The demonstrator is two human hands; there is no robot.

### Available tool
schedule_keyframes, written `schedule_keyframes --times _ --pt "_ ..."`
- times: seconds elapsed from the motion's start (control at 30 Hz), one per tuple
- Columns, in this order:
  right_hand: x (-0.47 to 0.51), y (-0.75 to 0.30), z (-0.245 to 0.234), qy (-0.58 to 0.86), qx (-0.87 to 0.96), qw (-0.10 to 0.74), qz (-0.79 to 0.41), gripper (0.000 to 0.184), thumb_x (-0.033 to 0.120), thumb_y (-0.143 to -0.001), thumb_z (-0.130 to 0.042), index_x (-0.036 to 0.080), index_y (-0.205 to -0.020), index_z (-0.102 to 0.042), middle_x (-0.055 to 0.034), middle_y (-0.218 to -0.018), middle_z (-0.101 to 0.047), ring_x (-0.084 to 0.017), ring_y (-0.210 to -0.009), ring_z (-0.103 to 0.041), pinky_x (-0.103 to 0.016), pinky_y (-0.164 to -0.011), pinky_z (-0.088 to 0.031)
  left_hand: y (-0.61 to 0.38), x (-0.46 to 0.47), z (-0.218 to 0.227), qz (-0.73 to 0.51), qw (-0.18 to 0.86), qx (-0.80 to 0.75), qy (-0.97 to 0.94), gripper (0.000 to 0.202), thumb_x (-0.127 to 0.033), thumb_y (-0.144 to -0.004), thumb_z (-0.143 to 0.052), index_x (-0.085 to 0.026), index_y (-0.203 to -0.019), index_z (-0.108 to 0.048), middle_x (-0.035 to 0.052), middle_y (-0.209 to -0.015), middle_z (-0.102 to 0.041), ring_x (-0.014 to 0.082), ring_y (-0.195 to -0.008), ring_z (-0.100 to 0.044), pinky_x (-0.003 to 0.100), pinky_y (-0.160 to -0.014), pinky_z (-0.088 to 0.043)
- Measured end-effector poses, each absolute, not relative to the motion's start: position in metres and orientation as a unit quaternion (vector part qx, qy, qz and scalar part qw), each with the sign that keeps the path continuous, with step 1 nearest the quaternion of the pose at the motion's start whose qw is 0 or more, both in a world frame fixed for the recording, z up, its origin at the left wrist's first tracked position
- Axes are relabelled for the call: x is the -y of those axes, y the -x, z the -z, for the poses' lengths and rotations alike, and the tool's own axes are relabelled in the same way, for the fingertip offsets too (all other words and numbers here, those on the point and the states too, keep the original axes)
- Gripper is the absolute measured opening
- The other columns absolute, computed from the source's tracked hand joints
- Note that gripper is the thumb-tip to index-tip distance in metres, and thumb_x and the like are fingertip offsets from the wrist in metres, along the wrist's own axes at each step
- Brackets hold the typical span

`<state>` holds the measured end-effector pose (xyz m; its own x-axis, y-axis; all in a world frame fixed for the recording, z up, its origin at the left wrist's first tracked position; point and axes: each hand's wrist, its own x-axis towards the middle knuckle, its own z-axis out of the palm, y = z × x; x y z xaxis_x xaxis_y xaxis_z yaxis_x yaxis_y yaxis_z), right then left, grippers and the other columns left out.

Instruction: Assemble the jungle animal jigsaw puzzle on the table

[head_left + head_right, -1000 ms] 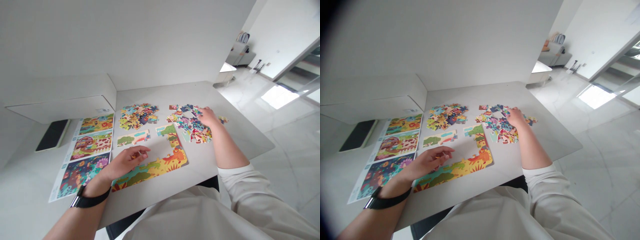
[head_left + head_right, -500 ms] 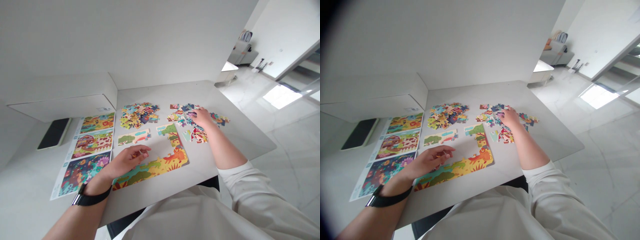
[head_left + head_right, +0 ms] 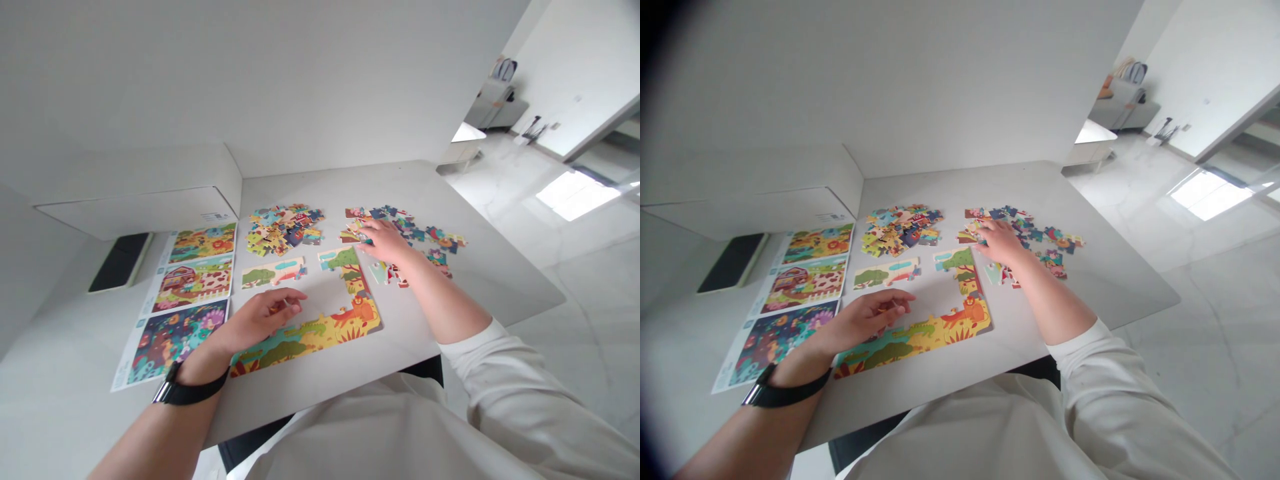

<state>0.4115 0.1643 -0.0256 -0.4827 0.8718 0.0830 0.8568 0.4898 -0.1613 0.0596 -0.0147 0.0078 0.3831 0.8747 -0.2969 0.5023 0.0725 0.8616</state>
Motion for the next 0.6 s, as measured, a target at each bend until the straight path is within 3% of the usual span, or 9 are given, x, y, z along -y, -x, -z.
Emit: schedule_keyframes --times 0.17,0.4,0.6 --pt "-0.1686 -0.4164 0.0274 0.550 0.832 0.058 -0.039 0.065 0.056 -0.102 -0.068 0.025 -0.159 -0.061 -0.0193 -0.168 -0.051 -0.047 -0.155 -0.045 -0.065 -0.128 -0.035 -0.0620 0.0152 -0.0105 -0.184 0.501 -0.521 -0.666 0.058 -0.070 -0.098 -0.063 -0.021 -0.126 -0.076 0.0069 -0.098 -0.073 0.0169 -0.071 -0.060 0.026 -0.059 -0.049" --pt "-0.1646 -0.4147 0.0269 0.503 0.856 0.105 -0.062 0.048 0.050 -0.104 -0.067 0.031 -0.148 -0.072 -0.0131 -0.158 -0.060 -0.037 -0.150 -0.054 -0.055 -0.127 -0.042 -0.0607 0.0160 -0.0098 -0.195 0.497 -0.520 -0.666 0.057 -0.069 -0.099 -0.063 -0.021 -0.126 -0.076 0.0071 -0.098 -0.073 0.0166 -0.071 -0.060 0.026 -0.059 -0.049" --pt "-0.1614 -0.4114 0.0274 0.510 0.854 0.081 -0.063 0.056 0.053 -0.103 -0.070 0.030 -0.154 -0.069 -0.0144 -0.164 -0.056 -0.042 -0.153 -0.050 -0.058 -0.129 -0.039 -0.0594 0.0156 -0.0082 -0.191 0.505 -0.525 -0.658 0.058 -0.069 -0.098 -0.064 -0.020 -0.127 -0.076 0.0056 -0.093 -0.070 0.0169 -0.070 -0.060 0.026 -0.058 -0.050"
